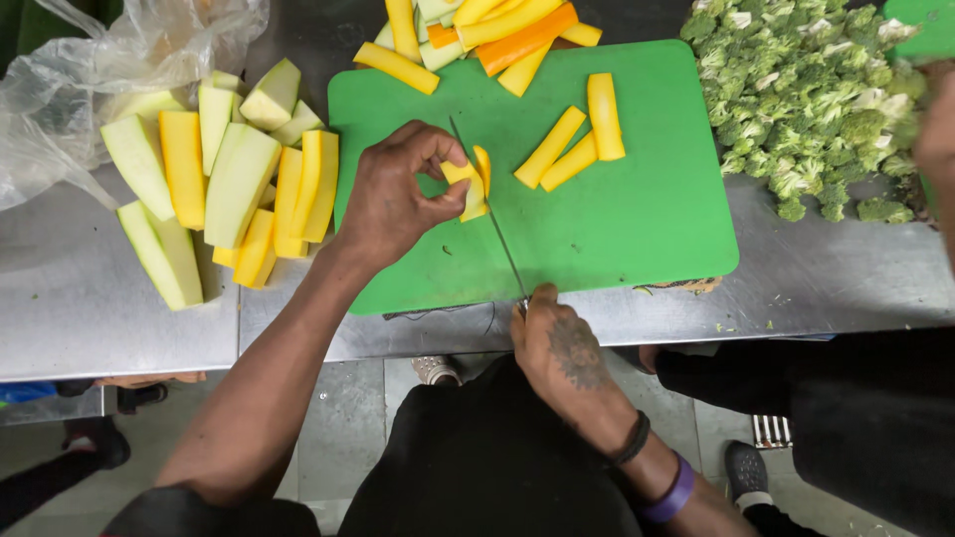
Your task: The person slices zucchini and yellow squash into longitudinal strips using a knife on a green cutting board and places the prepped pieces into a metal drawer of an appliance.
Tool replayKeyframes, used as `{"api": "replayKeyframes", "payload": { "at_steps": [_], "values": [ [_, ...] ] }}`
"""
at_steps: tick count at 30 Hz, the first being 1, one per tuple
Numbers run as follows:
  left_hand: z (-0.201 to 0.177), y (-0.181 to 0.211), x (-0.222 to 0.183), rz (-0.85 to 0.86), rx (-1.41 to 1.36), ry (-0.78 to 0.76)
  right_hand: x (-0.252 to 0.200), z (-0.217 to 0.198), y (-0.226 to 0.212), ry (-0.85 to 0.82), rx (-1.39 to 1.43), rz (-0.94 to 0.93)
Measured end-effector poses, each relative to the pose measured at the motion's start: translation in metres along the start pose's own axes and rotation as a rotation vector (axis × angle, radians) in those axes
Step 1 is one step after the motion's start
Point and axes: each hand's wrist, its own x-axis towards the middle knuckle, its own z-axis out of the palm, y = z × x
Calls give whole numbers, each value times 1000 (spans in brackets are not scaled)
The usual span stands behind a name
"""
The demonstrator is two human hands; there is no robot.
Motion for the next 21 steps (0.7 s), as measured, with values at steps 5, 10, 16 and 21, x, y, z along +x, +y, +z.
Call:
{"api": "replayKeyframes", "payload": {
  "at_steps": [5,10,16,21],
  "values": [
    [-4,-2,-2,-42,-1,-17,-8,12,22,178,-138,-286],
    [-22,-15,-46,-115,-21,64,-4,-40,19,-422,183,440],
    [-34,-30,-116,-334,274,91,-12,-75,43,-340,422,479],
    [-5,-41,-114,-202,541,76,6,-68,103,-48,630,474]
  ]
}}
